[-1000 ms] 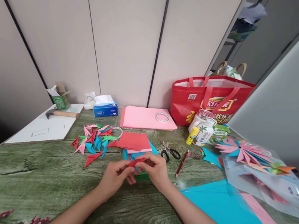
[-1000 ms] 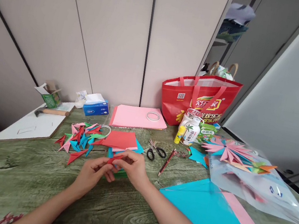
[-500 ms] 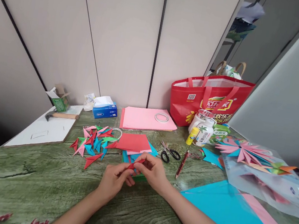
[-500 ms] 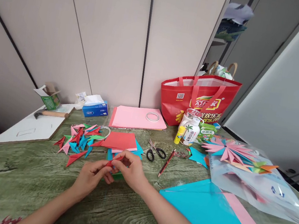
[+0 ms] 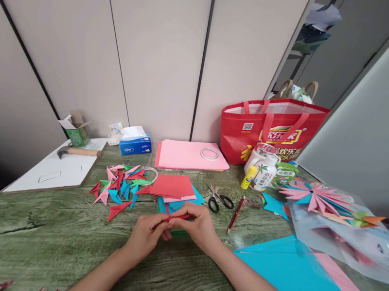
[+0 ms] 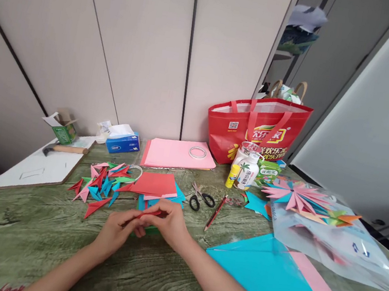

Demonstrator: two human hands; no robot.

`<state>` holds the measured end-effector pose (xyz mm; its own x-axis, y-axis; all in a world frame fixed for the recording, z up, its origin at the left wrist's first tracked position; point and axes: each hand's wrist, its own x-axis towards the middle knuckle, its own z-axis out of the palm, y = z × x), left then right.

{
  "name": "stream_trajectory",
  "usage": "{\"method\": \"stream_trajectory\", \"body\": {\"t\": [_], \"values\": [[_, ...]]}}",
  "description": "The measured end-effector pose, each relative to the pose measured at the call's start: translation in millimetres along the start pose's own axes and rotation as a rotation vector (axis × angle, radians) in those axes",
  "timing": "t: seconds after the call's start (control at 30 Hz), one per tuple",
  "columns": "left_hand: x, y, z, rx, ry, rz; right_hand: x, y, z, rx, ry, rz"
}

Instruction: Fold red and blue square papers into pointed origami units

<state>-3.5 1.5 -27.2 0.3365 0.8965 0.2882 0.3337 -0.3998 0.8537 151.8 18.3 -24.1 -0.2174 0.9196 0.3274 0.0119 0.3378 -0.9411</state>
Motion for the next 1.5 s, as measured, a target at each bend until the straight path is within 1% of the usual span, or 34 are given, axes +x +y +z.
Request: {"method": "stream_trajectory", "body": {"t": [0.1, 0.17, 0.23, 0.3, 0.4, 0.6, 0.77, 0.83, 0.9, 0.97, 1.0, 1.07, 1.1, 1.17, 1.27, 1.33, 1.4, 1.5], "values": [[1, 0, -2, -0.016, 0.052, -0.005, 1, 0, 1, 0.158, 0.029, 0.091], [3, 1, -3, -0.039, 0.085, -0.025, 1, -1, 0, 0.243, 0.039, 0.096], [3, 3, -4, -0.06, 0.109, -0.055, 2, -1, -1, 0.283, 0.04, 0.062], [4, 5, -4, -0.087, 0.127, -0.089, 3, -2, -2, 0.289, 0.044, 0.023], [4, 7, -4, -0.147, 0.14, -0.135, 3, -3, -3, 0.284, 0.042, 0.01], [5, 5, -4, -0.178, 0.123, -0.166, 3, -3, -5, 0.214, 0.069, -0.022], [6, 6, 0, -0.276, 0.048, -0.251, 7, 4, -8, 0.181, 0.157, 0.06], [6, 7, 1, -0.337, 0.045, -0.292, 9, 6, -9, 0.102, 0.164, 0.052], [7, 6, 0, -0.402, 0.097, -0.329, 10, 9, -11, -0.056, 0.176, -0.023], [10, 4, -4, -0.474, 0.223, -0.347, 12, 15, -14, -0.28, 0.194, -0.136], [11, 2, -6, -0.508, 0.32, -0.346, 13, 19, -16, -0.408, 0.185, -0.193], [15, -2, -13, -0.583, 0.514, -0.336, 14, 29, -20, -0.612, 0.121, -0.268], [17, -3, -16, -0.614, 0.579, -0.324, 14, 34, -21, -0.686, 0.073, -0.283], [20, -5, -22, -0.658, 0.645, -0.298, 14, 43, -22, -0.797, -0.012, -0.278], [23, -2, -26, -0.671, 0.635, -0.245, 13, 50, -21, -0.911, -0.105, -0.234], [23, 1, -26, -0.649, 0.611, -0.244, 13, 50, -21, -0.955, -0.146, -0.211], [22, 2, -23, -0.617, 0.586, -0.267, 13, 49, -21, -0.976, -0.16, -0.209], [20, -1, -19, -0.581, 0.528, -0.303, 15, 44, -21, -0.968, -0.135, -0.227]]}}
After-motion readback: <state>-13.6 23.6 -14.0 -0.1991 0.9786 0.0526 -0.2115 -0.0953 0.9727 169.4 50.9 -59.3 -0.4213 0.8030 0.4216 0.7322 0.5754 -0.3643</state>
